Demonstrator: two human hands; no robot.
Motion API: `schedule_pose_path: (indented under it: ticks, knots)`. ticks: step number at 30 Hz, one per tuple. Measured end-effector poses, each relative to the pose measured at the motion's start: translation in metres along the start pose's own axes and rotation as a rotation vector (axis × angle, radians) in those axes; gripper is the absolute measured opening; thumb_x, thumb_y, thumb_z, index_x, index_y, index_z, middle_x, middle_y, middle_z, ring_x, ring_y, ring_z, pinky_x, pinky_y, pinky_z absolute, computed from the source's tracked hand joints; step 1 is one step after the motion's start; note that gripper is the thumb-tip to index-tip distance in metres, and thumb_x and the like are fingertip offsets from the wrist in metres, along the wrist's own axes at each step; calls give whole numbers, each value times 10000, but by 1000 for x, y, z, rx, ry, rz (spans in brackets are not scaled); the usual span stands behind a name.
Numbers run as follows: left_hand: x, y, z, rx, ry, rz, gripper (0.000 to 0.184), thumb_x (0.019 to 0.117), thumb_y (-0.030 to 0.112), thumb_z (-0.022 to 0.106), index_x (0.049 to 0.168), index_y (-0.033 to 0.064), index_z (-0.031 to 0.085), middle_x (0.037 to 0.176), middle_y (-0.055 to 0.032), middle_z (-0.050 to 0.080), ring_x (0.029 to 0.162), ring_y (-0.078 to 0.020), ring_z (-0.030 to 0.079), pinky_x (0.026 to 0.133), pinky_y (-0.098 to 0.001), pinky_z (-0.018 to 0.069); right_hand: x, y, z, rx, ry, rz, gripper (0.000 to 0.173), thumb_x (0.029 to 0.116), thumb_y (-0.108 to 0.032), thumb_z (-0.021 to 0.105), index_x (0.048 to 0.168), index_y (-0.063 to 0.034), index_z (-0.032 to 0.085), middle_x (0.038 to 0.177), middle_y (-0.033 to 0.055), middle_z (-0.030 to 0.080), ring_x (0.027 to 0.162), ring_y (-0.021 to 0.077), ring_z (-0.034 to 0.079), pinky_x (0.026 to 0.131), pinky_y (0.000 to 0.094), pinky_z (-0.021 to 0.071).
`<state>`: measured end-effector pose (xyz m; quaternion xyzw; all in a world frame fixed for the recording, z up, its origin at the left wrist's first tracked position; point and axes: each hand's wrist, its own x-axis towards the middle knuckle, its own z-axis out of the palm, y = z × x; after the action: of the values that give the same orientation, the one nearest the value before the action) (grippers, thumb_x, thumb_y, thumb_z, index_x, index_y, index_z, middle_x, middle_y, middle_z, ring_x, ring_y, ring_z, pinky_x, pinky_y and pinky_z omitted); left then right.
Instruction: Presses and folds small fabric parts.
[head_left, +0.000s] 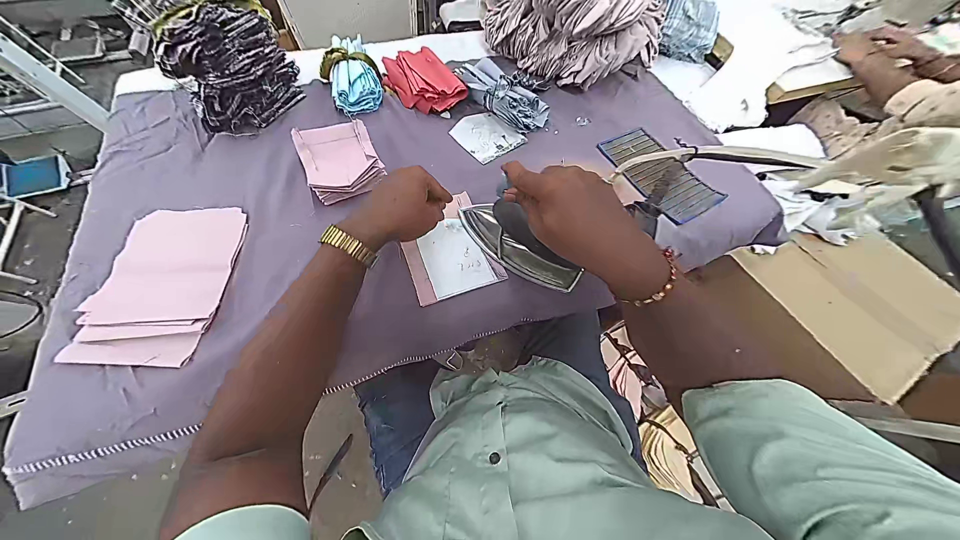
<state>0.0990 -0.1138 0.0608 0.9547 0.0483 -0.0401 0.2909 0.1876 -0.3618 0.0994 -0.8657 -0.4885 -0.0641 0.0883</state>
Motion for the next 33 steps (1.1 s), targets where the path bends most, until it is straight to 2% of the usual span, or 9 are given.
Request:
schedule_pose_path:
  ticks: [2,5,9,15,22,24,26,29,33]
  knots:
    - [20,-1,-2,44,43,-14,240,1018,224,607,1159,154,788,932,-55,774,854,-192,733,832,-512,583,9,-1,1,19,-15,-12,403,1108,-350,438,1442,-191,600,891,137,695,850,350,700,695,544,559]
    - [43,0,7,124,43,1,281,1000,302,650,1187,132,773,1021,-68,769,956,-216,731,905,-527,579,3,4,-4,68,-51,-27,399,1110,-337,432,1442,-196,603,873,120,683,834,327,691,692,536,560]
    - [56,-5,15,132,-12,34,326,940,413,742,1126,149,791,886,-29,751,827,-180,705,808,-495,582,-30,12,-17,105,-53,-44,379,1099,-338,469,1422,-217,627,830,65,666,756,250,668,647,471,553]
    - [58,-13,17,-188,-27,43,184,912,304,797,843,134,783,672,-12,683,598,-134,613,598,-405,516,-37,14,-16,85,-6,-12,389,1097,-370,463,1419,-238,636,810,61,642,719,249,650,595,454,528]
    - [45,-1,14,-110,1,141,172,962,280,742,865,144,779,697,9,700,619,-112,639,632,-402,547,-25,9,-11,18,-25,2,396,1103,-359,457,1450,-234,599,873,100,643,747,293,662,588,481,535]
    - [34,2,15,-34,17,184,158,969,295,730,891,171,789,764,36,731,682,-85,670,681,-389,571,-31,14,-14,24,-45,-11,392,1104,-367,448,1440,-233,601,861,93,638,738,288,660,585,482,535]
    - [24,4,20,82,29,253,161,985,302,695,927,193,798,902,42,755,838,-91,704,805,-402,595,-36,20,-16,30,-38,-18,393,1102,-374,448,1433,-239,610,838,83,632,713,276,652,570,474,525]
    - [10,5,35,287,55,345,179,989,319,664,1017,222,812,1059,39,750,1038,-154,687,938,-483,543,-39,29,-16,55,4,-29,399,1101,-398,450,1421,-237,628,829,74,647,733,266,660,611,471,541]
    - [-14,13,48,459,103,351,207,945,380,706,1062,248,813,1201,58,720,1091,-193,639,939,-522,458,-27,41,-10,170,134,-68,362,1086,-336,500,1352,-182,691,874,102,721,813,280,703,729,510,566]
